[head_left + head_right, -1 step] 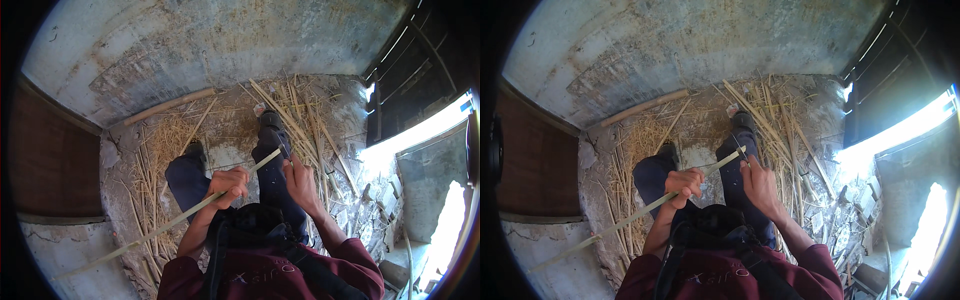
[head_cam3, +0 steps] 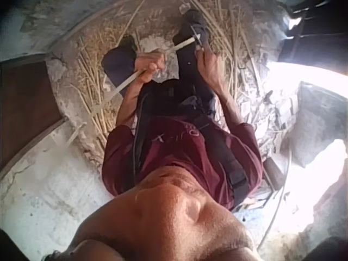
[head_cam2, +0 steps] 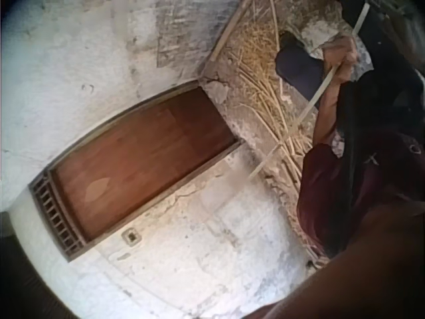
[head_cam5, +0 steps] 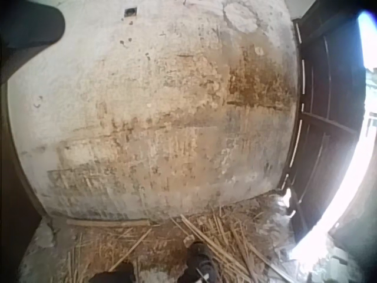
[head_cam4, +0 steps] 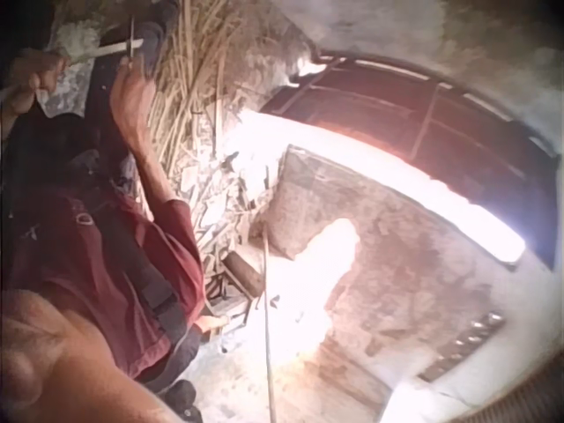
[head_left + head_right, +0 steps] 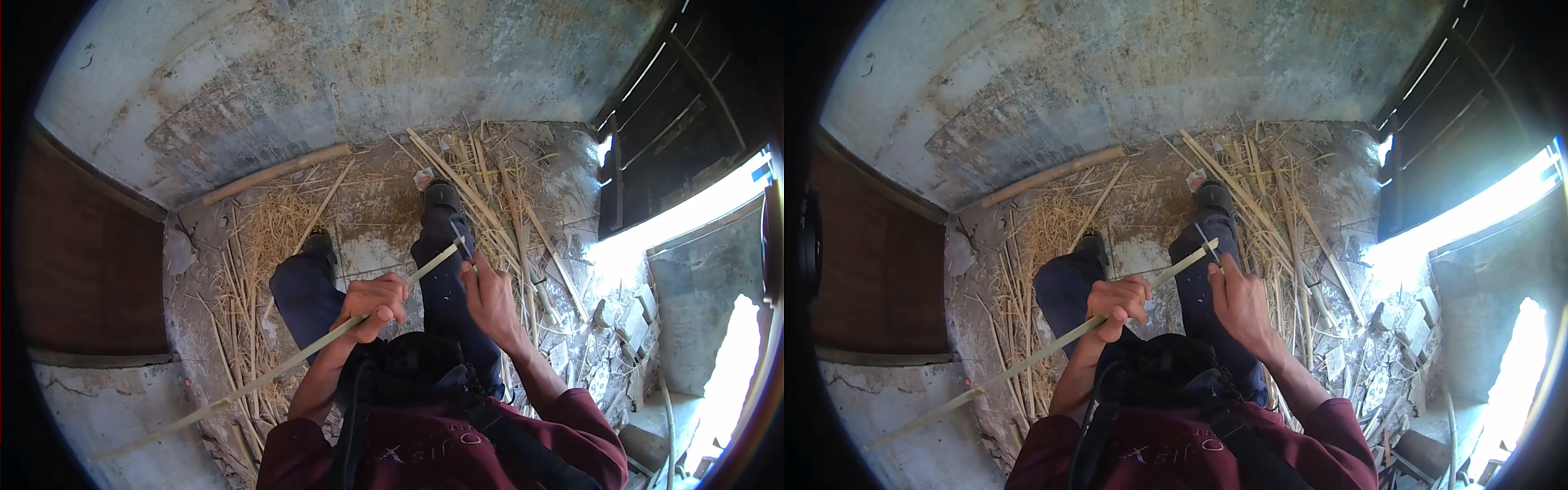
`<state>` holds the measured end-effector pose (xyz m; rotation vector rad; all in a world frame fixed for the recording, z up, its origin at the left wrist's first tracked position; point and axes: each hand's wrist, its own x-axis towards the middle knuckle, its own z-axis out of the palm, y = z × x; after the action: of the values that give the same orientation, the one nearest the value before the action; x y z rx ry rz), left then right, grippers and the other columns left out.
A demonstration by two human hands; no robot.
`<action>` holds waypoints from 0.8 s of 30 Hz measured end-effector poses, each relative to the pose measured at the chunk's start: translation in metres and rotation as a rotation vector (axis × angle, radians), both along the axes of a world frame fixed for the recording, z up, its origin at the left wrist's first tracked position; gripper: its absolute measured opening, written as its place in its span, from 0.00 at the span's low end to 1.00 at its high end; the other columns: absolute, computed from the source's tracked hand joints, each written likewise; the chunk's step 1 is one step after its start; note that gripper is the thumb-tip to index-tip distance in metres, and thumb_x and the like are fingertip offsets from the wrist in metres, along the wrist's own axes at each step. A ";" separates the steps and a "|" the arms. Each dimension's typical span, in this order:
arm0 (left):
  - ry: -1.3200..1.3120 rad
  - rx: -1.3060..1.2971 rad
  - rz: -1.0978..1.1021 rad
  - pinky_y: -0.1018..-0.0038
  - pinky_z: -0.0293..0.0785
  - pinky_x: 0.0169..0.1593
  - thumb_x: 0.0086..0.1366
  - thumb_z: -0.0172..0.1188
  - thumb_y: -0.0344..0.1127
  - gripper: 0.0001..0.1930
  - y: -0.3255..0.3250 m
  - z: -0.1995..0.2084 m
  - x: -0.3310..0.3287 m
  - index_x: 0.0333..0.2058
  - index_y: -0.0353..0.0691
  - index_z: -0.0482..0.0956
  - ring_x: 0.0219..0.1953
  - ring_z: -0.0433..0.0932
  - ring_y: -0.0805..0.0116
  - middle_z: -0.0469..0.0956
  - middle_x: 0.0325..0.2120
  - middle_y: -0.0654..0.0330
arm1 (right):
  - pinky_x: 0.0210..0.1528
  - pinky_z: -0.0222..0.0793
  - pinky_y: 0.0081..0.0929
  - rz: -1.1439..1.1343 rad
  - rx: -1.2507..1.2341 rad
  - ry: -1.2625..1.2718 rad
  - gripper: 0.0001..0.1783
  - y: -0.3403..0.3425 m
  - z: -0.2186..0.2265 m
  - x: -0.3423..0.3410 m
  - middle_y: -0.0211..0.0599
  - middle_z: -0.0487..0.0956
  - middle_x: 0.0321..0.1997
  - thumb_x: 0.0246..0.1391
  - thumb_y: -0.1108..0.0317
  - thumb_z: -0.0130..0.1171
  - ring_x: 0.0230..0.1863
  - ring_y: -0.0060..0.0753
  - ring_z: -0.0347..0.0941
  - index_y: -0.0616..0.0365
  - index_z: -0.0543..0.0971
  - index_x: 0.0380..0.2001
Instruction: The person uses a knife to shave layers off of pieces of bamboo by hand while sitting on the floor.
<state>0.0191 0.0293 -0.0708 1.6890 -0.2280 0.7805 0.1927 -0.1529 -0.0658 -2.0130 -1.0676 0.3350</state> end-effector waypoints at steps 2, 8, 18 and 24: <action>-0.006 0.004 -0.033 0.59 0.77 0.40 0.82 0.50 0.54 0.34 -0.004 0.003 0.000 0.19 0.35 0.77 0.18 0.70 0.62 0.72 0.14 0.60 | 0.27 0.69 0.60 0.029 -0.063 -0.066 0.11 -0.002 -0.005 0.001 0.60 0.76 0.19 0.75 0.64 0.54 0.25 0.70 0.78 0.62 0.73 0.40; -0.062 0.106 -0.073 0.59 0.77 0.41 0.83 0.50 0.48 0.30 -0.011 0.002 0.001 0.22 0.34 0.76 0.21 0.71 0.58 0.69 0.16 0.59 | 0.28 0.68 0.61 0.051 -0.055 -0.069 0.10 -0.006 0.001 0.002 0.60 0.75 0.18 0.75 0.65 0.54 0.25 0.71 0.77 0.61 0.71 0.41; -0.024 0.229 -0.115 0.60 0.78 0.44 0.81 0.55 0.45 0.25 -0.018 0.001 0.001 0.23 0.36 0.77 0.23 0.75 0.56 0.72 0.17 0.59 | 0.30 0.69 0.62 0.138 -0.124 -0.088 0.10 -0.015 -0.016 0.008 0.60 0.76 0.19 0.74 0.65 0.54 0.26 0.71 0.77 0.61 0.70 0.44; -0.032 0.334 -0.130 0.59 0.80 0.45 0.82 0.52 0.48 0.28 -0.027 0.003 0.006 0.24 0.35 0.78 0.22 0.74 0.58 0.71 0.17 0.60 | 0.30 0.68 0.62 0.138 -0.132 -0.106 0.09 -0.019 -0.021 0.009 0.60 0.76 0.19 0.74 0.66 0.54 0.26 0.71 0.77 0.60 0.70 0.45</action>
<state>0.0246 0.0019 -0.0681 1.9528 -0.5088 0.6997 0.2020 -0.1720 -0.0872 -2.0973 -1.2845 0.3825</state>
